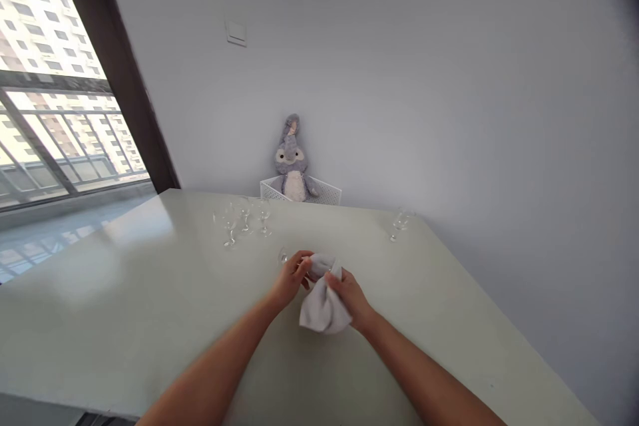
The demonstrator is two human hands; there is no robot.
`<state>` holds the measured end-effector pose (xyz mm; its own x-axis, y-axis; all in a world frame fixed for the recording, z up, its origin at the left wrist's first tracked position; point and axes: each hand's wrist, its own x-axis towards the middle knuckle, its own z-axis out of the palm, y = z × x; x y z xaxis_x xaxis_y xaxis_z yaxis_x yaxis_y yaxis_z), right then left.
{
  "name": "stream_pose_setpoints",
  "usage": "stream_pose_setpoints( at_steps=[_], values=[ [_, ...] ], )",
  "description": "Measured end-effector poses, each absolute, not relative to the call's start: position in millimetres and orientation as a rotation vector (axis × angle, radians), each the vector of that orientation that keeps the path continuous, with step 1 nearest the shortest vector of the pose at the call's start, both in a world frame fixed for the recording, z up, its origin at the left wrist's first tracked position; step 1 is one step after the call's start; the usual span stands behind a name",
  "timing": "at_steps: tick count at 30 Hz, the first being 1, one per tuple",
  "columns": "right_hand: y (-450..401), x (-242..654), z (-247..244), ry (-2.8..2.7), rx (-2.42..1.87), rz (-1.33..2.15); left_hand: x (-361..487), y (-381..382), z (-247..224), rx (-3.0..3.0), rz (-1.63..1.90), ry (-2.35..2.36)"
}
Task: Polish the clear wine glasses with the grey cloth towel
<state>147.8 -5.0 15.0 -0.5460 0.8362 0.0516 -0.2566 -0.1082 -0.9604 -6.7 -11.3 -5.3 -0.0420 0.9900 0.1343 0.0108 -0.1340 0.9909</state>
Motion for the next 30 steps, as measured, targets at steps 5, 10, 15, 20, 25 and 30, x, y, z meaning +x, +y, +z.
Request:
stream_pose_setpoints(
  at_steps=[5, 10, 15, 20, 25, 30],
  values=[
    [-7.9, 145.8, 7.1, -1.552, -0.804, 1.475, -2.6, -14.6, -4.2, 1.274, 1.332, 1.181],
    [5.5, 150.6, 10.0, -1.155, -0.712, 1.851, 2.9, -18.8, -0.1, 1.383, 1.438, 1.014],
    [-6.1, 148.2, 13.6, -1.571, -0.781, 1.546, -4.1, -19.5, -1.5, 1.409, 1.305, 1.141],
    [0.3, 150.3, 19.4, -1.213, -0.741, 1.813, -1.4, -23.9, 3.1, 1.533, 1.332, 1.022],
    [-5.2, 149.9, 19.8, -1.413, -0.745, 1.71, -2.4, -21.5, 8.1, 1.489, 1.339, 1.145],
    [-8.1, 146.4, 10.5, -1.806, -0.929, 1.279, -11.1, -22.2, 6.8, 1.658, 1.092, 1.419]
  ],
)
